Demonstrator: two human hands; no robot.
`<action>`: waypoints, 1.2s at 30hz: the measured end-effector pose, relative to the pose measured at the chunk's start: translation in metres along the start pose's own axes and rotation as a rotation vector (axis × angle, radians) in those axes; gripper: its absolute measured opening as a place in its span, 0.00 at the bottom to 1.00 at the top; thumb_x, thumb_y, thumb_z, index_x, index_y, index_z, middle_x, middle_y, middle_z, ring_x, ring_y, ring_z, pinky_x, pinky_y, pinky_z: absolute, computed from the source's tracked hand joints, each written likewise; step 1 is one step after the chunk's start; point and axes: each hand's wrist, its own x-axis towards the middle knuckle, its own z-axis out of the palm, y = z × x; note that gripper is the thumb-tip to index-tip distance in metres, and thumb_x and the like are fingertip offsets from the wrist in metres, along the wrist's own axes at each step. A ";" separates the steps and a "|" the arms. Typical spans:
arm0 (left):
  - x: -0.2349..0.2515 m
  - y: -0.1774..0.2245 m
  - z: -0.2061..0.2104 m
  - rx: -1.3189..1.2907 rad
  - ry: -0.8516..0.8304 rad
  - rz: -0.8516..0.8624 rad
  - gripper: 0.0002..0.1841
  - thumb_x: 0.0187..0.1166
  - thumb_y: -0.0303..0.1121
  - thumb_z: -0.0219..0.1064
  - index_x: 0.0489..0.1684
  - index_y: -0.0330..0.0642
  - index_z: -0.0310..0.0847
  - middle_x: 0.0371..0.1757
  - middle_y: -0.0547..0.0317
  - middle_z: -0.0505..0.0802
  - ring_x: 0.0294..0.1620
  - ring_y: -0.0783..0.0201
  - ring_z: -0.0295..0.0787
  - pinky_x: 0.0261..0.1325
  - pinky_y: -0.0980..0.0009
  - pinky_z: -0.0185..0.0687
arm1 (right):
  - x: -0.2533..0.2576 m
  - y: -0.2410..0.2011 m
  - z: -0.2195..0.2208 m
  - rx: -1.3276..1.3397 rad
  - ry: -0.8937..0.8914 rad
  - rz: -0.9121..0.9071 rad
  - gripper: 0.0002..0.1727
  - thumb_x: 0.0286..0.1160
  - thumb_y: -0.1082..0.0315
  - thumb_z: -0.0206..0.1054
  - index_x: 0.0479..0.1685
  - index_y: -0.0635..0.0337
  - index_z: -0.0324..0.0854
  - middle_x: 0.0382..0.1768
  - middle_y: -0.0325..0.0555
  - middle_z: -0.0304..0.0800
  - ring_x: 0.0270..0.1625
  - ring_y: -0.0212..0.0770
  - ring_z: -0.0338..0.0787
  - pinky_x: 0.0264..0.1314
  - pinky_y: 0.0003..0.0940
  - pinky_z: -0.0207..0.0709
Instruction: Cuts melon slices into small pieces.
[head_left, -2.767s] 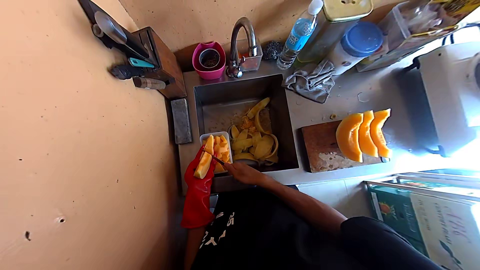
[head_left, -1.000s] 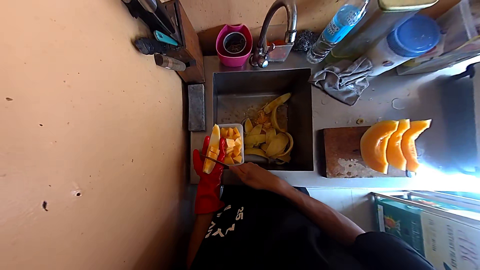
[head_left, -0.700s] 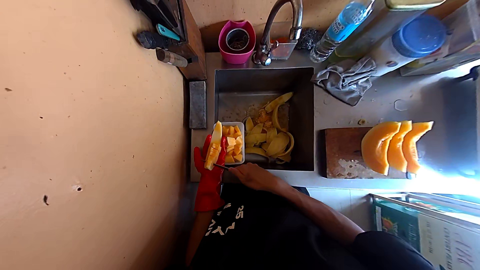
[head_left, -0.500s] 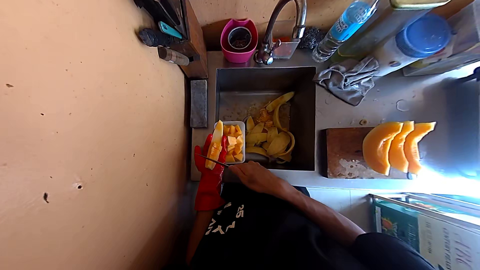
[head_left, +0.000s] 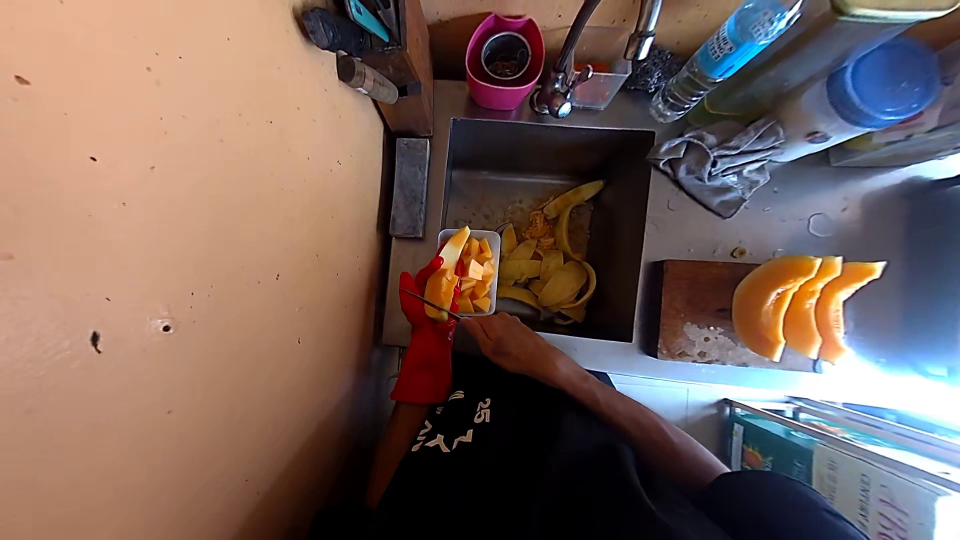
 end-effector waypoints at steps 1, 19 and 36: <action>0.002 -0.002 -0.001 -0.007 -0.009 0.017 0.29 0.88 0.64 0.39 0.75 0.65 0.76 0.56 0.66 0.91 0.49 0.72 0.88 0.49 0.71 0.85 | 0.006 0.003 0.003 0.012 0.003 -0.023 0.37 0.96 0.45 0.33 0.35 0.63 0.80 0.30 0.53 0.81 0.41 0.53 0.86 0.48 0.54 0.76; 0.051 -0.029 0.000 -0.411 0.015 0.189 0.31 0.90 0.56 0.39 0.74 0.44 0.76 0.66 0.53 0.89 0.63 0.60 0.88 0.62 0.61 0.86 | -0.001 0.051 -0.004 0.363 0.013 0.204 0.37 0.95 0.42 0.32 0.39 0.62 0.80 0.27 0.45 0.76 0.30 0.42 0.79 0.39 0.44 0.75; 0.060 0.011 -0.004 -0.708 -0.018 0.279 0.24 0.91 0.45 0.43 0.76 0.40 0.68 0.71 0.47 0.85 0.71 0.54 0.85 0.69 0.55 0.85 | 0.113 0.106 -0.040 0.619 0.674 0.037 0.11 0.84 0.64 0.61 0.48 0.66 0.76 0.24 0.54 0.78 0.22 0.49 0.79 0.25 0.48 0.74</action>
